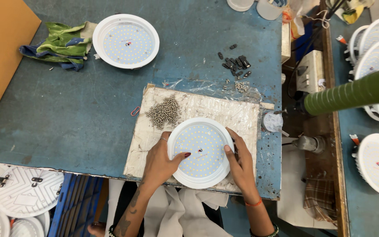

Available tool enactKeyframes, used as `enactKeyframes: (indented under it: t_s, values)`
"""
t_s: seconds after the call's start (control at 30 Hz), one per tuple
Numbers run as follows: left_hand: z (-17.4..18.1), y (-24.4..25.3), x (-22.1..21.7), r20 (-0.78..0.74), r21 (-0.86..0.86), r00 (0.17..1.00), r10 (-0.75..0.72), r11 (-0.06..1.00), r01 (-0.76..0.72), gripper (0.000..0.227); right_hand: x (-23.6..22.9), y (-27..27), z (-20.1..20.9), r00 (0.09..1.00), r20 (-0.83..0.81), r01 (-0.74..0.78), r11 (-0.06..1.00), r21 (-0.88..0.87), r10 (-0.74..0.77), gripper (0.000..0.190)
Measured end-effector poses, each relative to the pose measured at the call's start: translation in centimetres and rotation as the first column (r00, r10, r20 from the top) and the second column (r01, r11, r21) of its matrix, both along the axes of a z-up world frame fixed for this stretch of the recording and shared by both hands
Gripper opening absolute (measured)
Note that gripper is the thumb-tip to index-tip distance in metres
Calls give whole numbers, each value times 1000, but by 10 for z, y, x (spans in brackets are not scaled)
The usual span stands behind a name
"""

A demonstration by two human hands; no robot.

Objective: The person uses a green electric screwdriver to fasten screws into a white circular LED light fixture. They hold the fixture with their left hand while operating the tool with their right hand, working on a blue workbench in a workshop setting.

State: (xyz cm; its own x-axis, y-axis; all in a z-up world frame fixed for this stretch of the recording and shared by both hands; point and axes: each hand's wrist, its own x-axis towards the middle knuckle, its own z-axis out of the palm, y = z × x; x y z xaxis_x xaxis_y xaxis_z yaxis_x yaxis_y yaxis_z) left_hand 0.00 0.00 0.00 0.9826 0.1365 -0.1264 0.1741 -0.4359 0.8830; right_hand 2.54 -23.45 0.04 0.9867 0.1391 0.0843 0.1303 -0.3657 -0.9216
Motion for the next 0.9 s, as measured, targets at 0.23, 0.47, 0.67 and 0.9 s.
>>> enactKeyframes:
  t_s: [0.23,0.47,0.67,0.9]
  values:
    - [-6,-4,-6,118,-4,993,23,1000,-23,55,-8,-5,-1,999,-1,39,996,-86,-39,52]
    - [-3,-7,-2,-10,33,999,35,999,-35,56,7,-3,-2,994,-104,8,999,-44,-12,63]
    - [-3,-9,0,-24,52,998,51,997,-50,54,15,-6,0,986,-162,-42,999,-15,39,58]
    - [-7,-10,-1,16,63,997,70,996,-70,52,13,1,3,986,-163,20,997,-78,-32,56]
